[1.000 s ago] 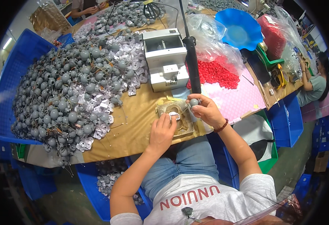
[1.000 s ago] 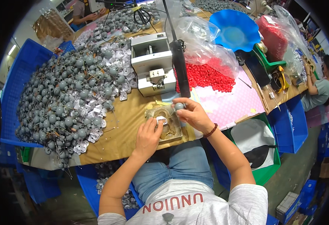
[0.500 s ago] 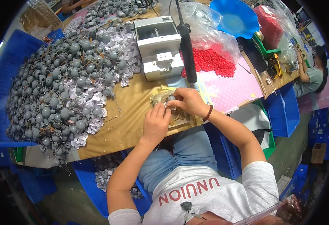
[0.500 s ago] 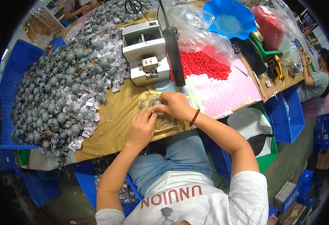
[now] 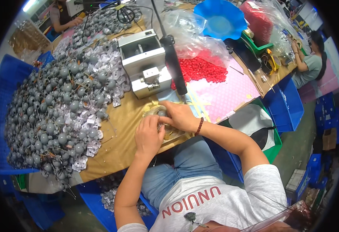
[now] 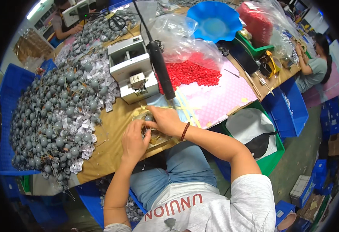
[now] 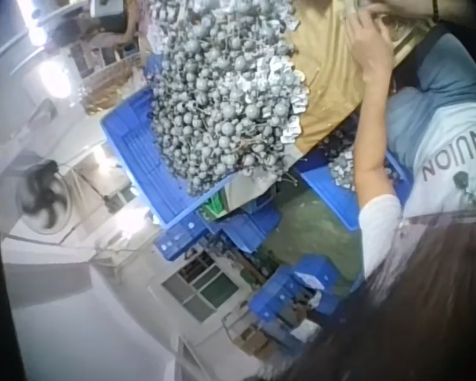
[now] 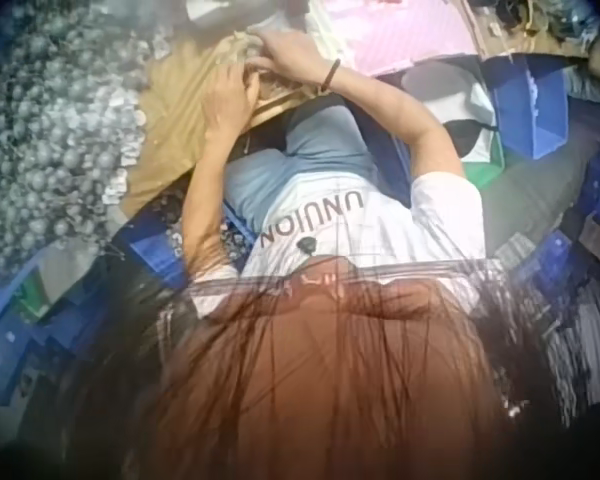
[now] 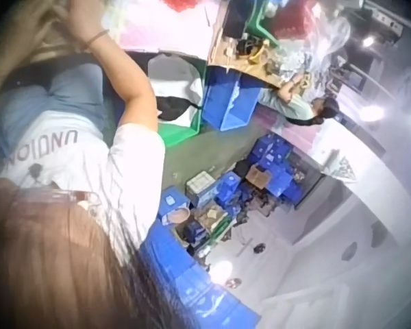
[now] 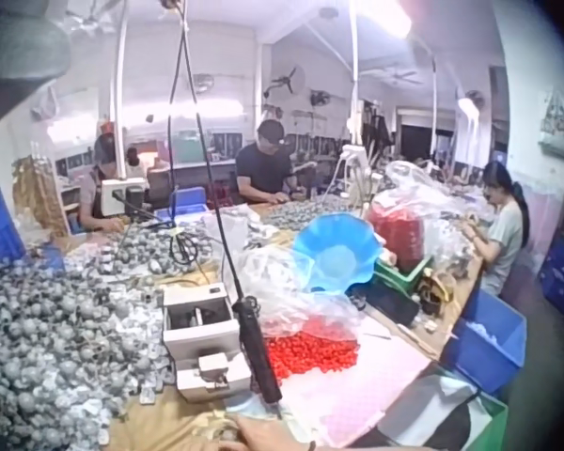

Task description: Assembling plastic toy parts by inserting components and securing them using an electric screwdriver.

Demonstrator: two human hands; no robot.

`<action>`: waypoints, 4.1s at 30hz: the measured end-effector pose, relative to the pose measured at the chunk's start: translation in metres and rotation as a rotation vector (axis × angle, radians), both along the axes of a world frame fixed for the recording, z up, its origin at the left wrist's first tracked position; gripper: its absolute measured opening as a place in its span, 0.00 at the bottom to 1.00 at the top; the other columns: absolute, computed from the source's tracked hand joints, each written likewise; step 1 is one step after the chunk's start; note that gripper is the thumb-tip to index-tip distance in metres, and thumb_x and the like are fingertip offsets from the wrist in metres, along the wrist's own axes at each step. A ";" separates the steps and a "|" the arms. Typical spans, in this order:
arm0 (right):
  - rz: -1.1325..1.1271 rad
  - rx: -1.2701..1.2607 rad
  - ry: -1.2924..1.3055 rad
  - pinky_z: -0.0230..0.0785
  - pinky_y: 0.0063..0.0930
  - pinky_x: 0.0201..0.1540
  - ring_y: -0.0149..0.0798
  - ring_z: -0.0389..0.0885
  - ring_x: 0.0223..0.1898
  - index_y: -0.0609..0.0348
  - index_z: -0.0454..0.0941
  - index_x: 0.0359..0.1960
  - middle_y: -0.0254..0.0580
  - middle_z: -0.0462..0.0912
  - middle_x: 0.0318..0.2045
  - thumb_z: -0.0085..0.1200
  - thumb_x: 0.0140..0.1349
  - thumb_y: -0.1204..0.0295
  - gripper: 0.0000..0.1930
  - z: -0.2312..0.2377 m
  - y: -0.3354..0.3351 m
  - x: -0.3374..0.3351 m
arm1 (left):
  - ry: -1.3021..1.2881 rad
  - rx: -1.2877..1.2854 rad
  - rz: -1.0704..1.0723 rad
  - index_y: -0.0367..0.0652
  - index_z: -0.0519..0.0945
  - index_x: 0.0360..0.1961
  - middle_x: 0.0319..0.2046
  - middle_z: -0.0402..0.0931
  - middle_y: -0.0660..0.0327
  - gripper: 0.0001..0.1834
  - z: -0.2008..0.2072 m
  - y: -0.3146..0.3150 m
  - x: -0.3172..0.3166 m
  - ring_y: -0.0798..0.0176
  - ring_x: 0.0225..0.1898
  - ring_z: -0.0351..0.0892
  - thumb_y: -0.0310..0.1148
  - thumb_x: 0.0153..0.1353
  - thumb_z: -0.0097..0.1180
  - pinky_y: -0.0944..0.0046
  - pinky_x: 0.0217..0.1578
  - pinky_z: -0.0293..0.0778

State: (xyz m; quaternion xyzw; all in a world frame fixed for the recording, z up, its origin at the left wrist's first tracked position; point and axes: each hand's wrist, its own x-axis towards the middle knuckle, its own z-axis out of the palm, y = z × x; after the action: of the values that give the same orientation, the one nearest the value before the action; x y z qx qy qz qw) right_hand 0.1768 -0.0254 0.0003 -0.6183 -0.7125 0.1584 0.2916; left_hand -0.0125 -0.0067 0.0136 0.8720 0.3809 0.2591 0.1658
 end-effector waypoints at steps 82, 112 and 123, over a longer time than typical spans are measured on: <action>0.369 0.217 0.693 0.72 0.27 0.44 0.31 0.78 0.38 0.60 0.61 0.62 0.39 0.78 0.39 0.64 0.58 0.80 0.32 0.030 0.026 -0.010 | -0.113 -0.079 0.064 0.43 0.76 0.38 0.37 0.74 0.57 0.13 -0.010 0.006 0.014 0.47 0.44 0.76 0.33 0.55 0.65 0.48 0.40 0.72; -0.090 0.408 0.306 0.74 0.32 0.54 0.40 0.83 0.51 0.63 0.83 0.51 0.46 0.84 0.48 0.64 0.63 0.76 0.15 0.002 0.006 0.031 | -0.205 0.018 0.128 0.42 0.82 0.45 0.40 0.83 0.56 0.16 -0.014 -0.012 0.011 0.48 0.46 0.80 0.27 0.54 0.69 0.52 0.46 0.76; -0.219 0.027 0.524 0.73 0.28 0.32 0.30 0.81 0.26 0.66 0.81 0.39 0.43 0.83 0.24 0.59 0.70 0.70 0.09 -0.004 0.023 -0.022 | -0.165 0.053 0.109 0.42 0.82 0.47 0.39 0.82 0.56 0.18 -0.015 -0.010 0.012 0.48 0.45 0.80 0.28 0.54 0.70 0.51 0.44 0.76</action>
State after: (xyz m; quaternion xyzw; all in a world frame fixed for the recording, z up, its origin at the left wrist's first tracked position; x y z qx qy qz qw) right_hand 0.1549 -0.0025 -0.0040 -0.6256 -0.5440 0.2706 0.4894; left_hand -0.0001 -0.0166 -0.0014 0.8296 0.4059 0.3488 0.1593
